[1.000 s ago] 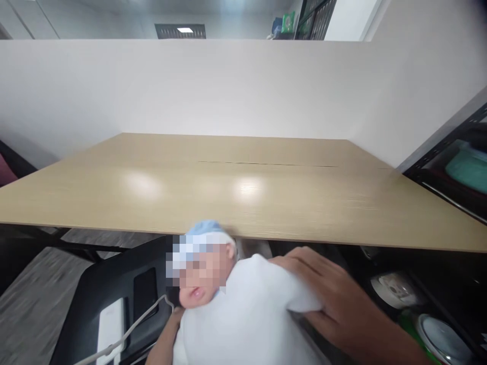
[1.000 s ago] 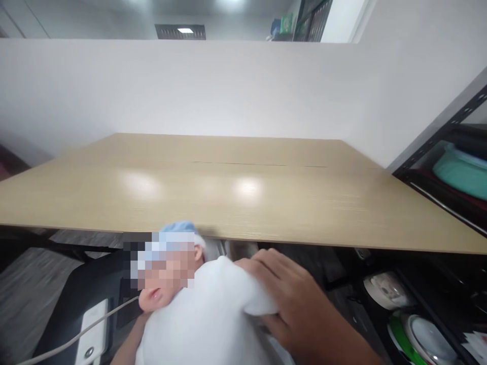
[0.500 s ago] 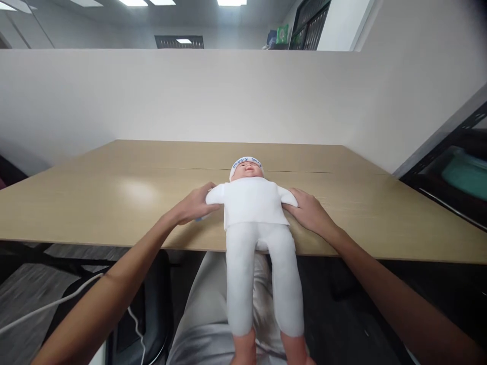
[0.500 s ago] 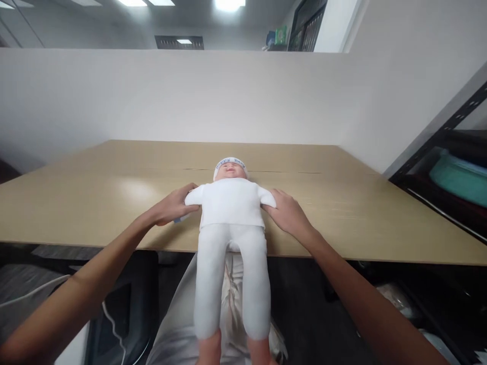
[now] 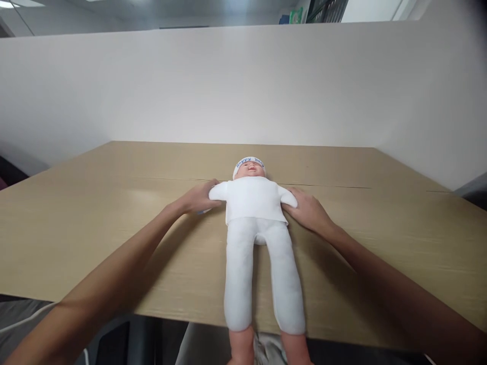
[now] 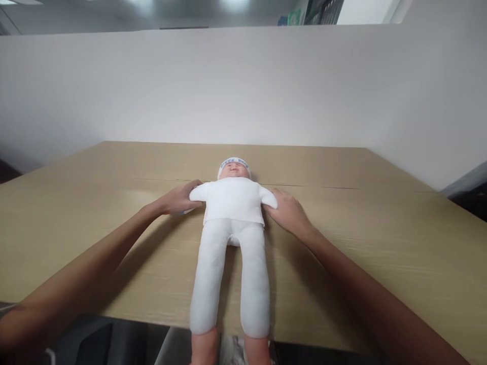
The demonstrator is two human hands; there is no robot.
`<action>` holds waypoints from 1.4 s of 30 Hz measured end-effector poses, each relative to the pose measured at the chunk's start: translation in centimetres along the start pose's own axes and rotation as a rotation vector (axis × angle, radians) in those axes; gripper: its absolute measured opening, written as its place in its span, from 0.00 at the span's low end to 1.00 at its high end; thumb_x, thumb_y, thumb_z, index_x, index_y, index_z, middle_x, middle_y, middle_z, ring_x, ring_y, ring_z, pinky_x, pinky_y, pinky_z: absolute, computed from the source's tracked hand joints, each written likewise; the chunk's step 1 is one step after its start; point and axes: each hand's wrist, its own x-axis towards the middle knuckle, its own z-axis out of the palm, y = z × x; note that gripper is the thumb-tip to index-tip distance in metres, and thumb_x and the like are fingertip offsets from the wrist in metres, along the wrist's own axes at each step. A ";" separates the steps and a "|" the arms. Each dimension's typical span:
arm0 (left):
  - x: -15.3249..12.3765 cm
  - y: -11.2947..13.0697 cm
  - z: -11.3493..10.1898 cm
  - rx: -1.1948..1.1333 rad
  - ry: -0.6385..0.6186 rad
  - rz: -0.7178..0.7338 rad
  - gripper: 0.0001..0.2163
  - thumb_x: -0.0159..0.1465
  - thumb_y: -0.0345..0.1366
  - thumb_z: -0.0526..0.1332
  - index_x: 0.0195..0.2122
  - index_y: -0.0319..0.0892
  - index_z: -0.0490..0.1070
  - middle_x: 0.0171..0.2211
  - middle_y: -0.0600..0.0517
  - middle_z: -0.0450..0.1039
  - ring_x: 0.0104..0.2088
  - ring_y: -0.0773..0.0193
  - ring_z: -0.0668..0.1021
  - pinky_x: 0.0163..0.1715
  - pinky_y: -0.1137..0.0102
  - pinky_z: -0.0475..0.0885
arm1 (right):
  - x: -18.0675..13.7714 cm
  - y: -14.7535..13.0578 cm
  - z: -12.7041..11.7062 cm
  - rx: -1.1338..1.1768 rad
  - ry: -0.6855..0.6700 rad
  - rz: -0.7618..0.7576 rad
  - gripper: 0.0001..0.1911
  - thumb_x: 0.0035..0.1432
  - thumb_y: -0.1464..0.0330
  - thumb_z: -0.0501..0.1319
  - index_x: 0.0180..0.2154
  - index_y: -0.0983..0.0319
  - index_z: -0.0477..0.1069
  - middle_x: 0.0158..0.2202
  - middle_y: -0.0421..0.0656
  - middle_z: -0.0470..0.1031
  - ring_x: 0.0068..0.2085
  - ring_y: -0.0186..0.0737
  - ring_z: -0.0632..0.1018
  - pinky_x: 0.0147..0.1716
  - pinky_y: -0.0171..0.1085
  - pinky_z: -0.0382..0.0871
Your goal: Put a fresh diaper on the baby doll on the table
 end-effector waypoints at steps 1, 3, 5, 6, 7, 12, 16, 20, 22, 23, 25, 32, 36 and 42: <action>0.7 -0.4 -0.2 0.035 0.014 0.012 0.28 0.61 0.50 0.64 0.60 0.43 0.71 0.52 0.44 0.83 0.46 0.46 0.82 0.43 0.61 0.73 | 0.5 0.2 0.2 0.004 0.018 -0.010 0.17 0.72 0.60 0.60 0.55 0.59 0.79 0.51 0.50 0.85 0.51 0.55 0.83 0.45 0.43 0.71; 1.5 -1.4 -0.3 0.100 0.067 0.033 0.28 0.63 0.50 0.64 0.61 0.42 0.70 0.52 0.43 0.83 0.47 0.45 0.82 0.44 0.59 0.73 | 0.8 0.7 0.5 0.010 0.079 -0.021 0.18 0.71 0.57 0.62 0.55 0.59 0.79 0.52 0.51 0.85 0.52 0.58 0.82 0.48 0.45 0.73; 1.3 -2.5 0.1 0.143 0.171 0.054 0.28 0.66 0.53 0.64 0.62 0.41 0.69 0.56 0.41 0.81 0.51 0.43 0.81 0.49 0.57 0.74 | 0.2 1.6 0.5 0.022 0.136 -0.039 0.23 0.70 0.52 0.65 0.57 0.59 0.77 0.54 0.52 0.84 0.54 0.59 0.82 0.51 0.48 0.73; 1.0 -3.1 0.4 0.159 0.229 0.063 0.29 0.67 0.55 0.64 0.62 0.41 0.69 0.58 0.40 0.80 0.54 0.43 0.80 0.52 0.56 0.73 | -0.4 2.1 0.5 0.029 0.149 -0.056 0.26 0.70 0.50 0.65 0.59 0.59 0.76 0.55 0.52 0.83 0.54 0.60 0.81 0.52 0.50 0.74; 0.6 -3.8 0.8 0.181 0.282 0.072 0.31 0.68 0.59 0.64 0.63 0.41 0.69 0.60 0.40 0.79 0.56 0.42 0.79 0.56 0.54 0.73 | -1.1 2.8 0.4 0.034 0.149 -0.081 0.27 0.70 0.48 0.65 0.60 0.59 0.75 0.55 0.52 0.83 0.54 0.60 0.81 0.53 0.51 0.74; 0.8 -6.7 2.7 0.341 0.413 0.156 0.30 0.74 0.63 0.58 0.64 0.44 0.74 0.58 0.41 0.81 0.59 0.42 0.77 0.63 0.50 0.67 | -1.6 5.7 0.5 0.019 0.136 -0.159 0.25 0.74 0.47 0.62 0.60 0.55 0.77 0.57 0.50 0.83 0.55 0.61 0.81 0.56 0.54 0.73; 4.4 -7.6 2.7 0.373 0.504 0.186 0.31 0.73 0.64 0.59 0.62 0.45 0.78 0.53 0.42 0.83 0.54 0.42 0.78 0.61 0.49 0.67 | 1.7 6.7 0.8 0.012 0.124 -0.109 0.29 0.72 0.43 0.62 0.61 0.55 0.78 0.59 0.50 0.84 0.58 0.64 0.81 0.57 0.57 0.74; 6.1 -7.9 2.3 0.304 0.477 0.166 0.31 0.73 0.65 0.59 0.63 0.45 0.77 0.57 0.42 0.82 0.56 0.42 0.79 0.60 0.50 0.69 | 3.7 7.2 0.6 0.077 0.037 -0.061 0.31 0.71 0.43 0.62 0.65 0.54 0.77 0.61 0.48 0.84 0.58 0.65 0.82 0.55 0.55 0.76; 5.6 -8.3 2.0 0.244 0.441 0.150 0.33 0.72 0.65 0.61 0.65 0.45 0.74 0.59 0.42 0.81 0.57 0.41 0.80 0.60 0.50 0.71 | 3.6 7.4 0.5 0.106 0.001 -0.056 0.31 0.72 0.44 0.62 0.67 0.52 0.75 0.64 0.47 0.82 0.60 0.64 0.82 0.56 0.54 0.76; 5.1 -8.6 1.9 0.205 0.417 0.145 0.34 0.71 0.65 0.62 0.66 0.45 0.73 0.60 0.42 0.81 0.57 0.42 0.80 0.59 0.51 0.72 | 3.5 7.5 0.5 0.108 -0.002 -0.045 0.31 0.73 0.45 0.62 0.68 0.51 0.74 0.65 0.47 0.82 0.60 0.64 0.83 0.56 0.53 0.77; 4.3 -9.0 1.5 0.124 0.378 0.136 0.35 0.70 0.65 0.63 0.68 0.45 0.71 0.61 0.42 0.80 0.57 0.43 0.80 0.57 0.53 0.74 | 3.1 7.8 0.5 0.099 0.015 -0.014 0.33 0.72 0.44 0.62 0.70 0.52 0.72 0.64 0.49 0.82 0.58 0.64 0.83 0.55 0.53 0.77; 3.8 -9.9 1.2 0.072 0.361 0.134 0.30 0.72 0.62 0.62 0.66 0.46 0.74 0.54 0.43 0.81 0.52 0.47 0.80 0.53 0.54 0.75 | 3.3 8.6 1.1 0.081 0.013 0.011 0.35 0.72 0.43 0.59 0.70 0.53 0.72 0.62 0.49 0.83 0.56 0.63 0.84 0.54 0.54 0.77; 4.4 -10.5 1.7 0.075 0.359 0.156 0.29 0.72 0.60 0.63 0.66 0.46 0.73 0.54 0.43 0.82 0.52 0.47 0.80 0.54 0.54 0.75 | 4.1 9.0 1.6 0.107 0.041 -0.015 0.35 0.71 0.43 0.60 0.68 0.57 0.73 0.60 0.52 0.84 0.56 0.62 0.83 0.56 0.56 0.77; 0.0 -4.2 2.6 0.044 0.641 0.082 0.32 0.74 0.58 0.59 0.69 0.38 0.69 0.70 0.34 0.72 0.71 0.37 0.69 0.73 0.39 0.62 | 0.0 4.0 0.1 0.079 0.264 -0.106 0.42 0.72 0.46 0.58 0.77 0.63 0.61 0.74 0.61 0.69 0.72 0.67 0.71 0.71 0.67 0.63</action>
